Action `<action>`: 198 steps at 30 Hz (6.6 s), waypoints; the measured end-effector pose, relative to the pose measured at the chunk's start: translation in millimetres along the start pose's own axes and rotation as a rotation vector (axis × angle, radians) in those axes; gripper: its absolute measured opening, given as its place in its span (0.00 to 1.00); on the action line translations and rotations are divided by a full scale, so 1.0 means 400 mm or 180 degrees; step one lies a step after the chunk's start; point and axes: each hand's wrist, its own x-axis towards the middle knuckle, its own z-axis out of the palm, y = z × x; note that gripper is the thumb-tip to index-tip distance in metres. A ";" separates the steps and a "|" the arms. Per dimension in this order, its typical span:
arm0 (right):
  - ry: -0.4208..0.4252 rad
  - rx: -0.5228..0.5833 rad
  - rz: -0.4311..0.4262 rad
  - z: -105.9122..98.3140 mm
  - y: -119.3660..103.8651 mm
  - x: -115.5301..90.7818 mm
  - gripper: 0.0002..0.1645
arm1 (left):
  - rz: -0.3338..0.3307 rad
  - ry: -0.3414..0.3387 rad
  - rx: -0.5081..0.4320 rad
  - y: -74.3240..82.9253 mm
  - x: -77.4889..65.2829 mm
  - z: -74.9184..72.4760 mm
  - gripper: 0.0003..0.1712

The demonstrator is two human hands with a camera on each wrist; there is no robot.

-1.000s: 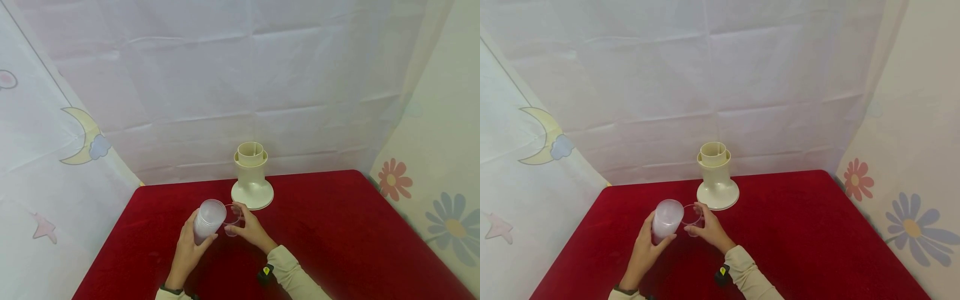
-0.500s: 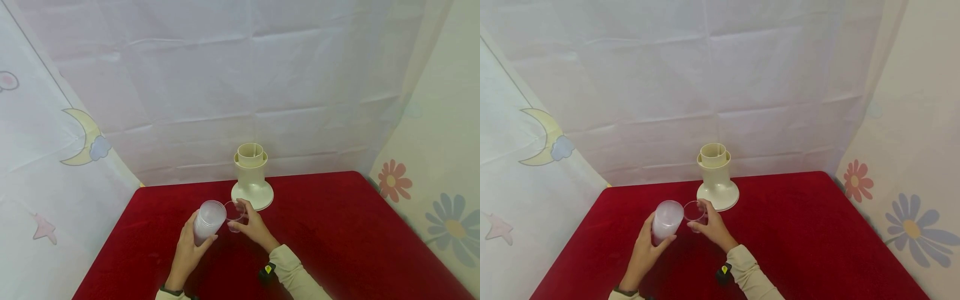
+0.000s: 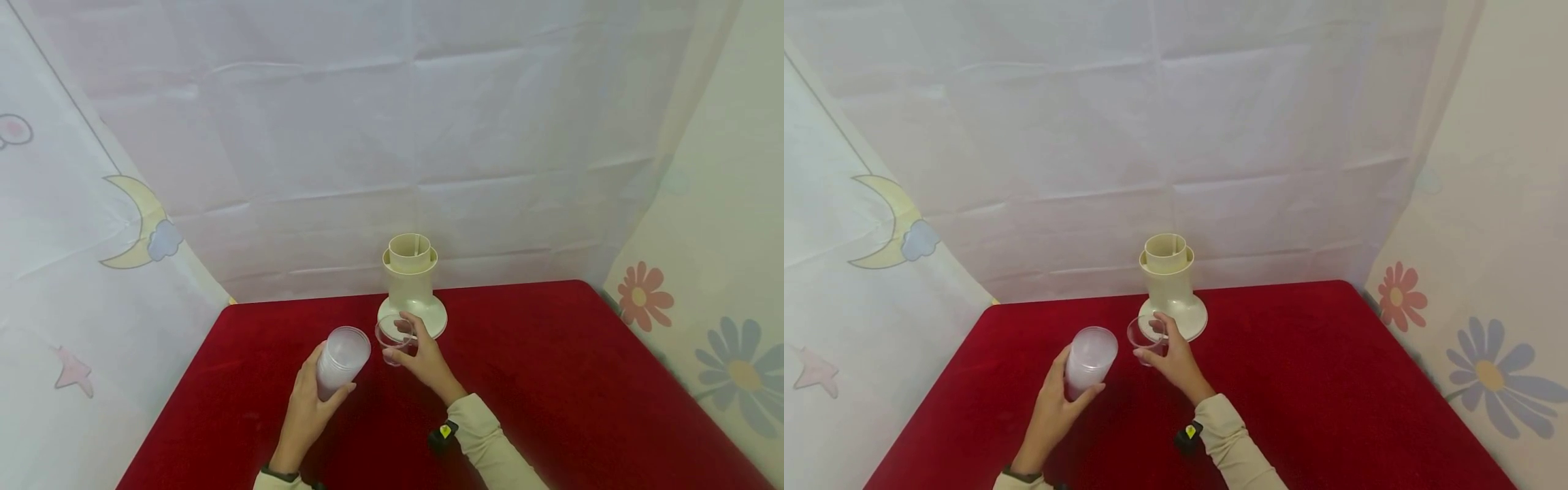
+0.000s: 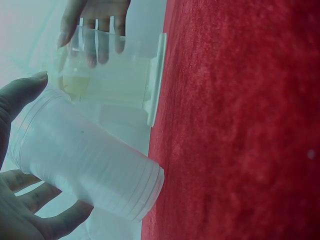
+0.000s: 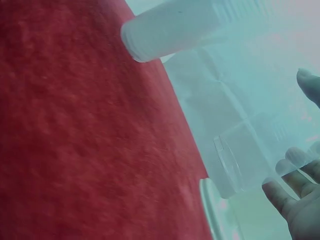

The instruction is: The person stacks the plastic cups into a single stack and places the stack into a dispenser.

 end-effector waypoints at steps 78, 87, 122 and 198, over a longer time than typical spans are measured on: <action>0.0233 0.0302 -0.1078 -0.071 -0.117 0.016 0.51 | 0.0174 0.0096 0.0063 0.001 -0.006 0.006 0.52; 0.0105 0.0478 -0.1295 -0.063 -0.136 0.011 0.51 | 0.0105 0.0044 0.0085 0.000 -0.002 0.006 0.53; -0.0356 0.0774 -0.1318 0.010 -0.146 -0.014 0.50 | 0.0152 -0.0017 0.0103 0.005 -0.001 0.009 0.52; -0.1553 0.0904 -0.0093 0.116 0.042 -0.022 0.46 | 0.0569 0.0188 0.0090 -0.014 0.007 0.012 0.52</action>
